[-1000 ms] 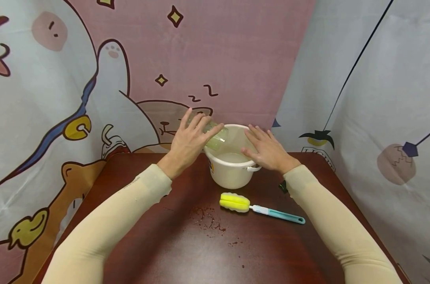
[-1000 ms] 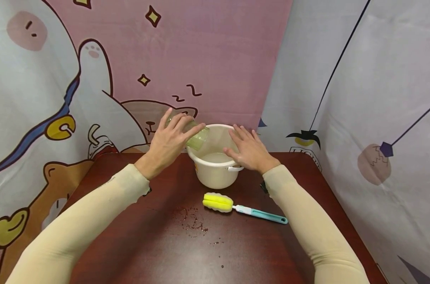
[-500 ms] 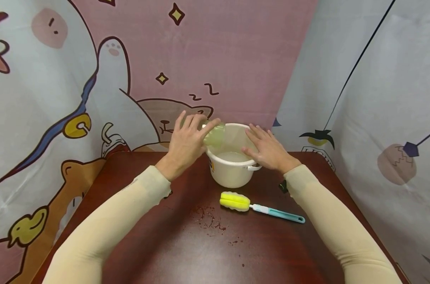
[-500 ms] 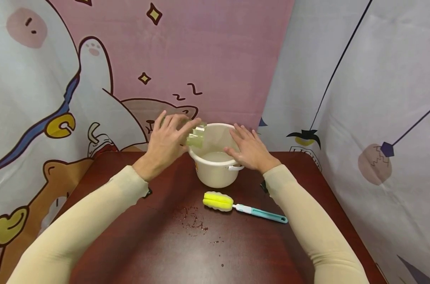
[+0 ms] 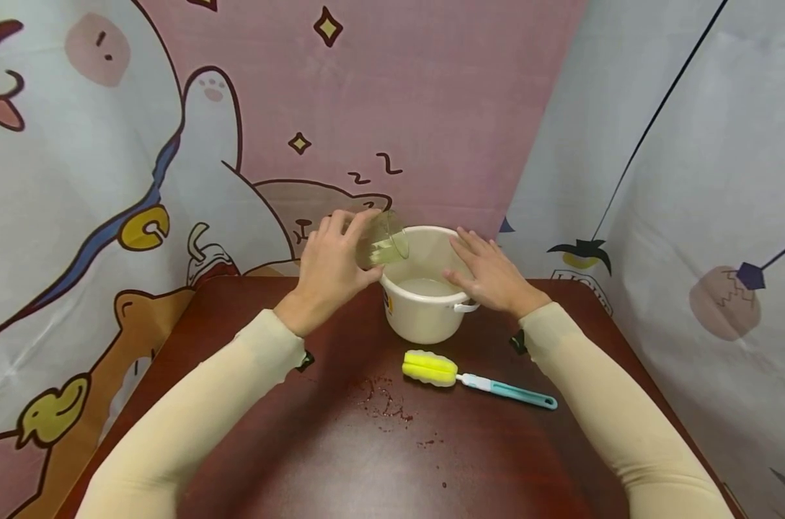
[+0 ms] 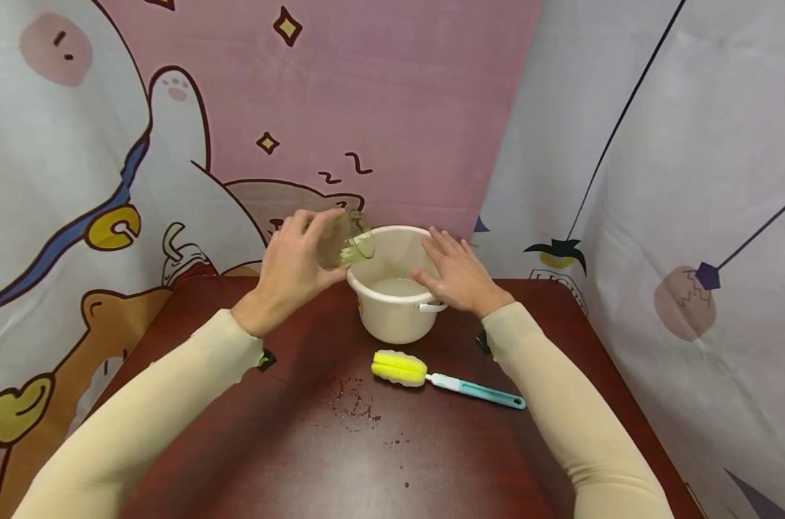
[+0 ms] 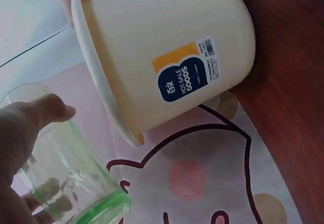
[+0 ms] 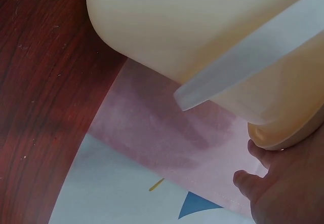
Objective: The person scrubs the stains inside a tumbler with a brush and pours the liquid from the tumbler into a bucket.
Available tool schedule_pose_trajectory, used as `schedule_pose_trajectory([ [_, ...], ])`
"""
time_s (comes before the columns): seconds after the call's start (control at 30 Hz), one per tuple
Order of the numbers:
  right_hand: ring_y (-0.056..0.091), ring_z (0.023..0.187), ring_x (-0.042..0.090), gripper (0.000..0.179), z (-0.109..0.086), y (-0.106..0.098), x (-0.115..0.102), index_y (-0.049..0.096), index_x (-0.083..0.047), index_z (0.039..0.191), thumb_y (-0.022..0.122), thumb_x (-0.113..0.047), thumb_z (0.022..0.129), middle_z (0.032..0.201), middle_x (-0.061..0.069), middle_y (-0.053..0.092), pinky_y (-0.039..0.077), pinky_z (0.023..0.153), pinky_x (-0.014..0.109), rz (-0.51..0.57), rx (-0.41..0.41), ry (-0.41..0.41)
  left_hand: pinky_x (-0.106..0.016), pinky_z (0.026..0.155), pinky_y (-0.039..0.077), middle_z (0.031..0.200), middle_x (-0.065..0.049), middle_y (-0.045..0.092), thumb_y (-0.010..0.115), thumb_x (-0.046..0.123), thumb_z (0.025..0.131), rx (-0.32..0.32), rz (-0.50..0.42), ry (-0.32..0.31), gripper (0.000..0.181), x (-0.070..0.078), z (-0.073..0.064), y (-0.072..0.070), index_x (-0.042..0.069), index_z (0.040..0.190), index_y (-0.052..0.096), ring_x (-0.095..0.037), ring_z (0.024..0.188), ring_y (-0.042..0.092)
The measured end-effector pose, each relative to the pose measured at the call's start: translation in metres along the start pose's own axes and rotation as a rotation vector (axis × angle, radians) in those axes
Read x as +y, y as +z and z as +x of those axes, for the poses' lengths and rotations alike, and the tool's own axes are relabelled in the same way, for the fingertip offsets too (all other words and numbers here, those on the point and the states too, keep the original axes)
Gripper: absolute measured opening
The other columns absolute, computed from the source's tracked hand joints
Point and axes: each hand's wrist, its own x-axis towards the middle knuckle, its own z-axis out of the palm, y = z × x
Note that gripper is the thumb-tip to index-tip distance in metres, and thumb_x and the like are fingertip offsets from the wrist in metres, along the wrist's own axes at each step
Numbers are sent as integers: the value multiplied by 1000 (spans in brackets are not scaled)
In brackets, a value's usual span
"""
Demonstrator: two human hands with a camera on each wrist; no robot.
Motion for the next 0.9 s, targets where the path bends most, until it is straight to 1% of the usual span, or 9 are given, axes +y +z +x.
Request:
schedule_pose_trajectory([
  [0.07,16,183,47,85,1,0,1,28,-7,184,47,-60,121,196,20,16,14,145,75,3,8,-6,-55,91,61,140,-16,70,105,37,84,2,-42,-24,96,-1,-3,-1,25,167,58,-40,122,69],
  [0.17,17,182,48,84,1,1,2,28,-7,184,47,-59,121,196,21,17,14,145,74,5,12,-7,-54,88,63,135,-15,70,105,40,84,-6,-100,-64,96,-2,-7,-2,24,165,58,-37,115,69],
  [0.33,17,182,48,85,0,1,1,27,-7,184,47,-59,120,196,20,17,14,145,74,6,11,-4,-53,81,64,135,-14,70,103,44,84,-30,-180,-138,96,-4,-16,-2,19,164,55,-34,107,70],
  [0.43,17,183,47,84,0,1,1,28,-7,184,47,-59,120,196,20,17,15,145,75,9,16,-4,-55,86,66,141,-15,72,103,45,84,-31,-232,-183,98,-5,-22,-2,15,164,55,-36,111,75],
  [0.5,17,183,47,85,0,1,0,27,-7,184,47,-59,120,196,19,17,14,145,74,11,18,-3,-55,89,66,143,-14,74,104,44,84,-33,-285,-215,97,-6,-26,-1,14,162,56,-37,114,77],
  [0.57,15,183,46,85,-1,1,0,27,-7,184,47,-59,120,196,19,16,14,146,74,15,15,-1,-54,93,66,142,-13,76,106,42,84,-41,-346,-242,94,-7,-31,1,15,160,57,-35,118,78],
  [0.67,14,183,46,85,-1,1,0,26,-7,185,47,-58,121,197,19,14,12,146,73,18,9,3,-48,88,65,138,-10,79,106,42,84,-62,-421,-272,91,-8,-39,4,17,158,58,-31,113,79],
  [0.8,14,184,46,84,-1,0,0,25,-8,185,47,-58,121,197,19,14,12,146,73,15,7,5,-42,82,61,131,-5,80,106,44,85,-83,-457,-293,90,-8,-51,8,19,156,57,-27,105,77],
  [0.9,14,183,46,84,0,1,1,26,-8,185,47,-57,121,196,19,15,13,146,73,17,8,3,-40,81,58,126,-2,82,106,45,85,-86,-482,-306,87,-10,-60,11,22,155,58,-25,100,75],
])
